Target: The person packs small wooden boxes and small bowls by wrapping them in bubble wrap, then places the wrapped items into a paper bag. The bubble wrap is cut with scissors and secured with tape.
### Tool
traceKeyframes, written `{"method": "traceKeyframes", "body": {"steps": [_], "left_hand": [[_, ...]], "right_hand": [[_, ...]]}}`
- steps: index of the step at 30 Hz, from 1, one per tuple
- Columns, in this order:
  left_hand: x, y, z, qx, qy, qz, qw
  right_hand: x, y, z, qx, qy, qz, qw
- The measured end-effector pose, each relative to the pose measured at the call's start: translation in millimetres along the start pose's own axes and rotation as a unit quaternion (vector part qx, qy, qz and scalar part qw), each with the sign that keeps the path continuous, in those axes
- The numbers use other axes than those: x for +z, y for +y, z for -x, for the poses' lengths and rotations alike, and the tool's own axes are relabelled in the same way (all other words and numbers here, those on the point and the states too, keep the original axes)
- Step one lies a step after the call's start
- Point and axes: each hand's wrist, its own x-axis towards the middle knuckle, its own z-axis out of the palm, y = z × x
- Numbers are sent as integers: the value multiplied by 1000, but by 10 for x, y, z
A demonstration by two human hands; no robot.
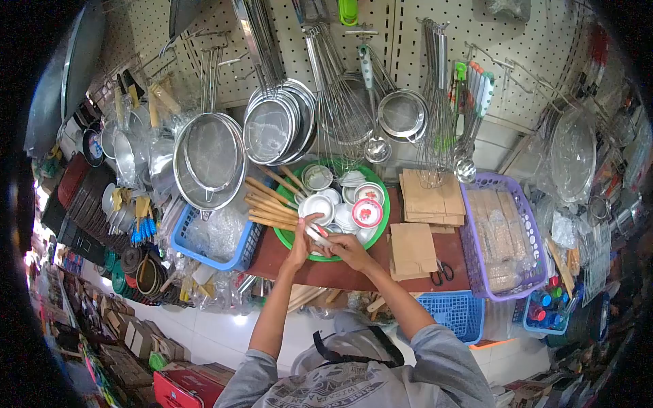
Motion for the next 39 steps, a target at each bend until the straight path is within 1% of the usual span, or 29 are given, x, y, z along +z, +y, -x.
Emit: {"method": "traceKeyframes", "body": {"steps": [1, 4, 7, 10, 13, 16, 19, 22, 25, 28, 31, 34, 37, 39], "left_hand": [[11, 0, 11, 2, 1, -1, 1000], [128, 23, 52, 60, 25, -150, 987], [91, 7, 56, 42, 15, -156, 987], [25, -37, 19, 24, 36, -87, 995], [15, -5, 17, -5, 29, -37, 999], [110, 48, 67, 34, 12, -58, 998], [124, 14, 75, 83, 13, -206, 975], [127, 23, 76, 69, 20, -188, 979], [95, 24, 64, 24, 23, -122, 992], [85, 11, 57, 32, 28, -107, 993], [136, 16, 82, 63, 25, -125, 990], [175, 10, 96, 90, 34, -114, 989], [235, 64, 134, 92, 49, -131, 986], [223, 56, 124, 89, 54, -129, 986]], "right_hand": [[-13, 12, 1, -4, -7, 21, 1000], [4, 73, 20, 0, 17, 33, 999], [-60, 77, 25, 5, -7, 37, 999], [-43, 134, 6, 14, -5, -5, 1000], [-19, 90, -7, -14, -7, -4, 1000], [-58, 182, 6, -12, -5, 19, 1000], [-45, 119, 25, -12, 13, 35, 999], [-84, 188, 15, 14, 0, 21, 1000], [-48, 192, -5, -11, 5, -7, 1000], [-40, 139, -1, 27, 4, -35, 999], [-32, 58, 9, 34, 6, -14, 999], [22, -13, -3, 41, 39, 0, 998], [-33, 90, -19, 84, 22, 9, 996], [-15, 44, -19, 60, 19, -1, 998]]}}
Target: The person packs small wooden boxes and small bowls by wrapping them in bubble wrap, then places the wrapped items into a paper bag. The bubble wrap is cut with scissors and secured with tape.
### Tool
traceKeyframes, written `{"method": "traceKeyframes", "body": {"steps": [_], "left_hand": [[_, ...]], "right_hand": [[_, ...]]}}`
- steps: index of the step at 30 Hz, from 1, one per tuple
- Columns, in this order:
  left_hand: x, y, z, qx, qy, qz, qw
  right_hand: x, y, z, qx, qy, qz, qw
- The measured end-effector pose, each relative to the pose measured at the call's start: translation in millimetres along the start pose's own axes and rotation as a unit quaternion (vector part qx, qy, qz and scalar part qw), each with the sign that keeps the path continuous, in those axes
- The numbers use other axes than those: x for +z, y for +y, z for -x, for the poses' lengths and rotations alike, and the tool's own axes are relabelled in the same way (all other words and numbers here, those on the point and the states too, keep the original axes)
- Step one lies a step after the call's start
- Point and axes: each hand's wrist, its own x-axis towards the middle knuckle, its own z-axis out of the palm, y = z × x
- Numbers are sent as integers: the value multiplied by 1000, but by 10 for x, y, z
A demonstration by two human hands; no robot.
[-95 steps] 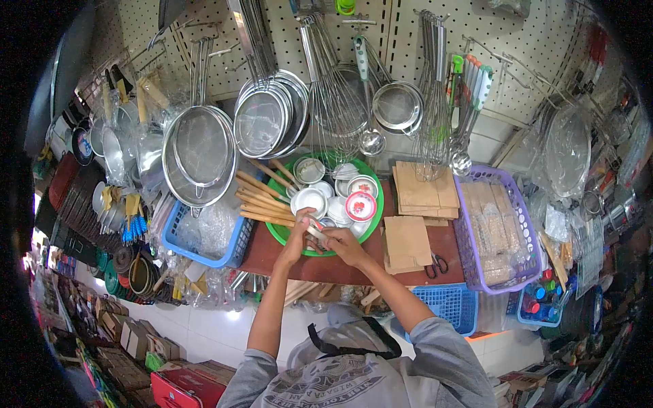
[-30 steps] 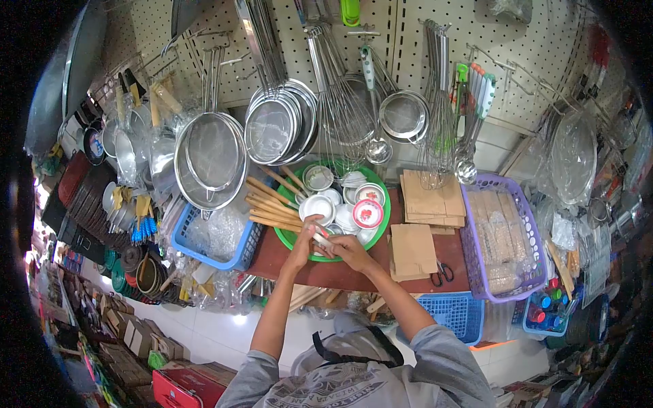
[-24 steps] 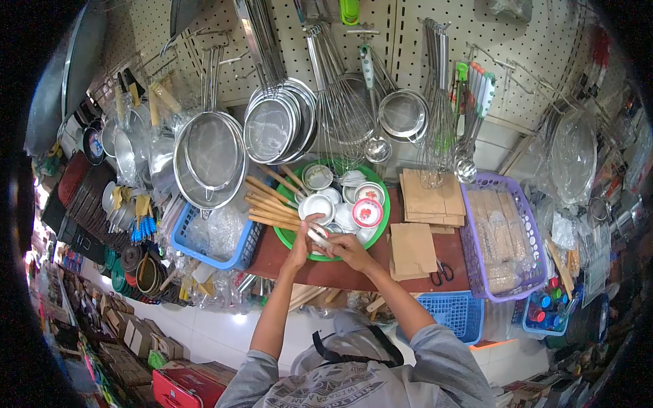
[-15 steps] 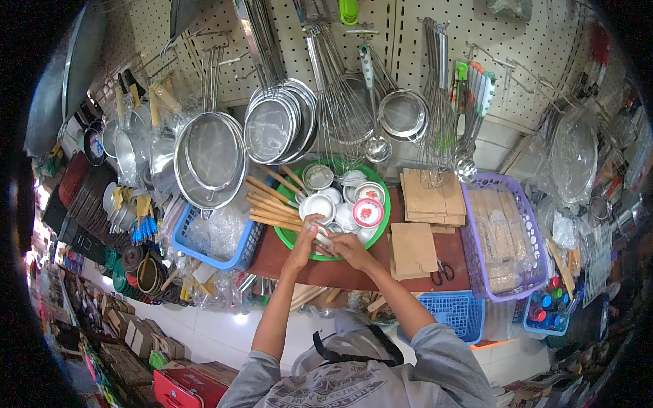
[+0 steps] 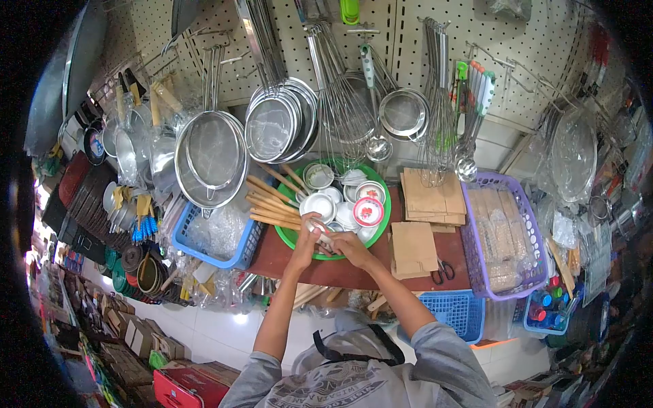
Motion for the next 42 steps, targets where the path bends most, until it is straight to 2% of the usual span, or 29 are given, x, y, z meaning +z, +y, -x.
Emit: {"method": "traceKeyframes", "body": {"steps": [7, 13, 16, 19, 22, 25, 28, 34, 42], "left_hand": [[-16, -69, -16, 9, 15, -22, 1000], [-16, -54, -14, -4, 15, -27, 1000], [-13, -26, -4, -6, 12, -25, 1000], [-28, -80, -15, 9, 11, -38, 999], [-31, -78, -16, 6, 7, -7, 1000], [-10, -43, -3, 34, 8, -38, 999], [5, -40, -4, 37, 9, -50, 998], [16, -21, -5, 42, 16, -72, 996], [20, -47, -1, 12, 17, -24, 999]], "right_hand": [[17, -107, 21, 48, -4, -24, 999], [6, -174, 27, 45, -30, -22, 998], [-15, -194, 15, 14, -54, -21, 998], [22, -300, 39, 56, -37, -44, 997], [6, -191, 39, 42, -36, -6, 998], [17, -233, 60, 64, -23, -62, 996], [20, -82, 30, 8, -6, 9, 1000], [28, -114, 35, 17, 3, -5, 1000], [16, -42, 35, 17, 5, -19, 1000]]}}
